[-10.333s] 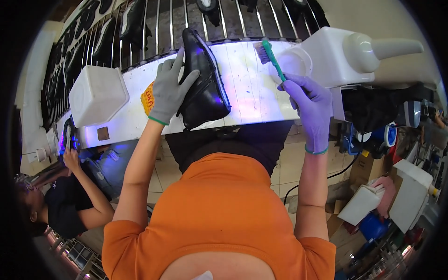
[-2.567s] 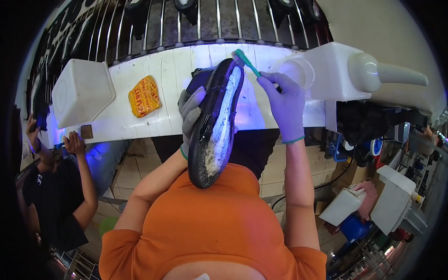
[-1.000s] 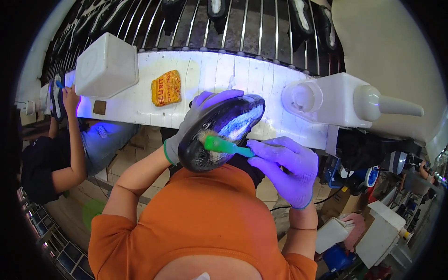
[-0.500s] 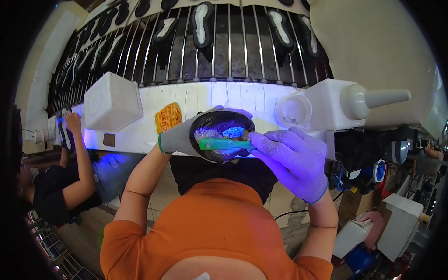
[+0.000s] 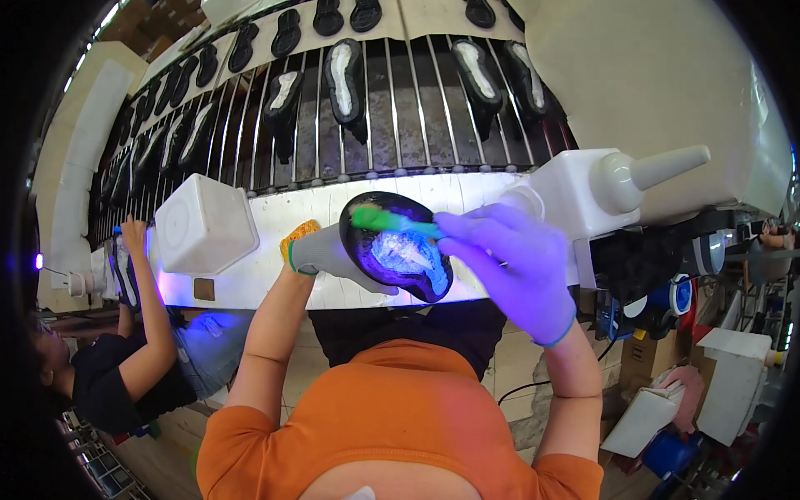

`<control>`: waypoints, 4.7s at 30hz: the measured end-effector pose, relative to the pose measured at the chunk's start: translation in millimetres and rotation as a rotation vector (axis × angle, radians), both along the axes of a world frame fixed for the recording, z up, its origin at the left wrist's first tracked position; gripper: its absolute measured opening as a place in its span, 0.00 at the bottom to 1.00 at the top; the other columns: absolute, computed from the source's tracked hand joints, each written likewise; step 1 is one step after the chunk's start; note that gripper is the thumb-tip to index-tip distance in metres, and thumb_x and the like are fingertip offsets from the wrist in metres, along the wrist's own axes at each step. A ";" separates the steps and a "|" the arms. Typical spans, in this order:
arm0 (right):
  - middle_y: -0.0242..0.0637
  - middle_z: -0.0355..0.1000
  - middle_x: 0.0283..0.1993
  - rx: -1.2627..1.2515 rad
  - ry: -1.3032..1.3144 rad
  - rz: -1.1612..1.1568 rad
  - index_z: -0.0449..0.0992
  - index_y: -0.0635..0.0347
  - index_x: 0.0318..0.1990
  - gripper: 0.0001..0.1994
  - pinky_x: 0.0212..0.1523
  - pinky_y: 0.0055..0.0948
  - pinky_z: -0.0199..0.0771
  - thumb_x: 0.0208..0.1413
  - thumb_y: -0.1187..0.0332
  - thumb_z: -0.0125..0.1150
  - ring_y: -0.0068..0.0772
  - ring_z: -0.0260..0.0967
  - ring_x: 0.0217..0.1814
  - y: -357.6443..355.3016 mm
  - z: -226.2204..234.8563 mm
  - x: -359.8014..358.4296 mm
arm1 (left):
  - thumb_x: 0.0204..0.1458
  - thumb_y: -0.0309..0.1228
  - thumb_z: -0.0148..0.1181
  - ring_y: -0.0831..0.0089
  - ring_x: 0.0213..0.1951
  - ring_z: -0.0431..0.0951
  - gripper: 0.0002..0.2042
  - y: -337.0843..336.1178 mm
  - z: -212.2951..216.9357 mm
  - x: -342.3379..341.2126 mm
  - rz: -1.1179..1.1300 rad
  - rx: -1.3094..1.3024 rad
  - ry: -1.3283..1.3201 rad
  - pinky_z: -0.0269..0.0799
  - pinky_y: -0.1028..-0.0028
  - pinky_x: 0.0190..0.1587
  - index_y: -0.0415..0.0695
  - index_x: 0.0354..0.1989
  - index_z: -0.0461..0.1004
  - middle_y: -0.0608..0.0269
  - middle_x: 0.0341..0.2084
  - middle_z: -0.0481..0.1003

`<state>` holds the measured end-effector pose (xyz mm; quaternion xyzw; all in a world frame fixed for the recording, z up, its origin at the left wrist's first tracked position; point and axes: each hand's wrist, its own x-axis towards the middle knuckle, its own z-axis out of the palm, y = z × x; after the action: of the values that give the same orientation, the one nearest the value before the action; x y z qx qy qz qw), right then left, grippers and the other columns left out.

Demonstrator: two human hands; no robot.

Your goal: The worker is applying a liquid adhesive or primer to the perimeter and inner surfaces of shoe soles and upper assemblies using a brush.

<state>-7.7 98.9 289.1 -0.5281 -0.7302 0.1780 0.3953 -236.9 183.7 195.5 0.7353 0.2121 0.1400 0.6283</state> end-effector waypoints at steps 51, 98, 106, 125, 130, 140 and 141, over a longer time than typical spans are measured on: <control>0.40 0.77 0.32 -0.410 0.151 0.189 0.82 0.64 0.39 0.14 0.32 0.23 0.72 0.41 0.78 0.68 0.27 0.73 0.30 -41.3 -15.3 31.0 | 0.53 0.48 0.55 0.74 0.43 0.74 0.31 -53.7 -5.5 9.1 0.684 -0.550 -0.340 0.71 0.75 0.47 0.33 0.57 0.63 0.57 0.45 0.72; 0.35 0.73 0.27 -0.323 0.033 0.267 0.82 0.64 0.40 0.12 0.27 0.21 0.64 0.46 0.75 0.68 0.20 0.66 0.26 23.1 -13.4 44.7 | 0.46 0.48 0.66 0.74 0.45 0.74 0.34 -51.2 -9.7 5.9 0.396 -0.374 -0.331 0.69 0.73 0.52 0.36 0.56 0.66 0.61 0.43 0.74; 0.35 0.73 0.25 -0.358 -0.073 0.406 0.83 0.59 0.38 0.10 0.26 0.25 0.67 0.46 0.72 0.70 0.27 0.69 0.24 -2.6 -27.0 43.5 | 0.50 0.49 0.61 0.80 0.32 0.69 0.25 -48.8 -24.5 4.0 0.516 -0.357 -0.341 0.66 0.78 0.38 0.37 0.44 0.69 0.66 0.29 0.72; 0.38 0.76 0.28 -0.444 -0.019 0.449 0.83 0.60 0.38 0.11 0.28 0.24 0.69 0.44 0.73 0.70 0.28 0.73 0.27 -19.0 -29.6 36.5 | 0.54 0.51 0.54 0.75 0.39 0.77 0.31 -43.8 -38.1 5.0 0.605 -0.502 -0.280 0.74 0.76 0.43 0.32 0.52 0.67 0.58 0.40 0.75; 0.38 0.76 0.28 -0.483 -0.019 0.520 0.82 0.62 0.38 0.12 0.29 0.25 0.70 0.43 0.72 0.70 0.29 0.74 0.28 -14.5 -25.5 35.4 | 0.55 0.49 0.57 0.80 0.35 0.76 0.24 -40.6 -56.8 14.5 0.508 -0.826 -0.344 0.73 0.79 0.40 0.37 0.46 0.73 0.64 0.35 0.76; 0.38 0.76 0.27 -0.518 -0.008 0.611 0.82 0.62 0.39 0.13 0.31 0.24 0.70 0.42 0.73 0.71 0.29 0.73 0.28 -1.5 -19.3 33.7 | 0.59 0.44 0.52 0.71 0.40 0.79 0.22 -63.1 -52.6 32.3 0.389 -1.155 -0.315 0.75 0.74 0.47 0.38 0.53 0.70 0.55 0.43 0.77; 0.38 0.76 0.27 -0.541 0.010 0.618 0.82 0.62 0.39 0.13 0.31 0.24 0.70 0.42 0.73 0.71 0.29 0.73 0.28 0.3 -18.8 32.7 | 0.59 0.44 0.52 0.71 0.40 0.79 0.22 -64.5 -56.5 33.7 0.395 -1.151 -0.318 0.75 0.74 0.47 0.38 0.53 0.70 0.55 0.43 0.77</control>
<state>25.1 99.2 270.2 -0.3680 -0.7793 0.4764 0.1740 -203.2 119.3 139.0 0.1963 0.2892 0.2245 0.9096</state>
